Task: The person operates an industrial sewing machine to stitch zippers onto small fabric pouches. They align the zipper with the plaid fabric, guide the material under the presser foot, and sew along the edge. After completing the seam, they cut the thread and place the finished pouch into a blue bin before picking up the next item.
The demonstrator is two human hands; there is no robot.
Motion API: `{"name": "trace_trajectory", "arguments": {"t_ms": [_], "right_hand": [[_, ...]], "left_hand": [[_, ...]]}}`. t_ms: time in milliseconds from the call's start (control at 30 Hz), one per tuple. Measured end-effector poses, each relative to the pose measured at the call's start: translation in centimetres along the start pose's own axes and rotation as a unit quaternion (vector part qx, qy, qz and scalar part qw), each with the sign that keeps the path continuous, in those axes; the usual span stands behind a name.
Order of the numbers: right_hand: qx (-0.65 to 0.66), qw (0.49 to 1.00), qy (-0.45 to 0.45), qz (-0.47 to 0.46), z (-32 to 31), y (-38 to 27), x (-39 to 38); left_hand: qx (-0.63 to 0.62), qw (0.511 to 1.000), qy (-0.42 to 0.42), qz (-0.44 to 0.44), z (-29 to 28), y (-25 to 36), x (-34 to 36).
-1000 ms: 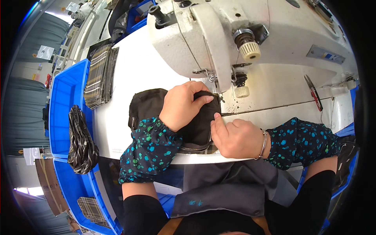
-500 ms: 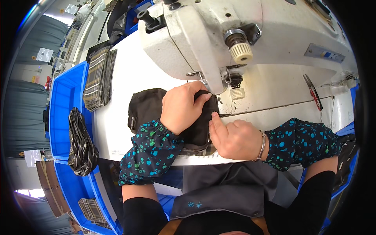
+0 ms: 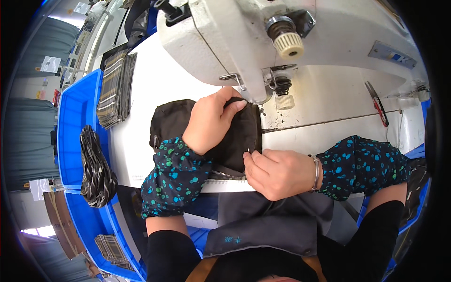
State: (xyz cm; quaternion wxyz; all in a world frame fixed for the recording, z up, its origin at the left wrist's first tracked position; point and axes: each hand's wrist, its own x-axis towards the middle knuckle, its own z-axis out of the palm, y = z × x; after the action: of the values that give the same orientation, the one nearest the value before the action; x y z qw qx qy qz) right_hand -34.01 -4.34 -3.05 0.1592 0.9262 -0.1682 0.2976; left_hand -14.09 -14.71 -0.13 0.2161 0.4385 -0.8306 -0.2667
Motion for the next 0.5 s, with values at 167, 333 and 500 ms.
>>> {"name": "trace_trajectory", "arguments": {"t_ms": [167,333,500], "right_hand": [[0.018,1.0,-0.016,0.012,0.2,0.1,0.2],[0.013,1.0,-0.026,0.002,0.2,-0.3,-0.1],[0.02,0.999,0.0,-0.027,-0.1,-0.6,-0.3]], "left_hand": [[-0.166,0.982,-0.083,-0.017,-2.1,-2.0,0.3],[-0.192,0.961,-0.195,-0.046,-3.7,-0.2,0.7],[-0.229,0.95,-0.208,-0.047,-3.9,-1.5,1.0]]}}
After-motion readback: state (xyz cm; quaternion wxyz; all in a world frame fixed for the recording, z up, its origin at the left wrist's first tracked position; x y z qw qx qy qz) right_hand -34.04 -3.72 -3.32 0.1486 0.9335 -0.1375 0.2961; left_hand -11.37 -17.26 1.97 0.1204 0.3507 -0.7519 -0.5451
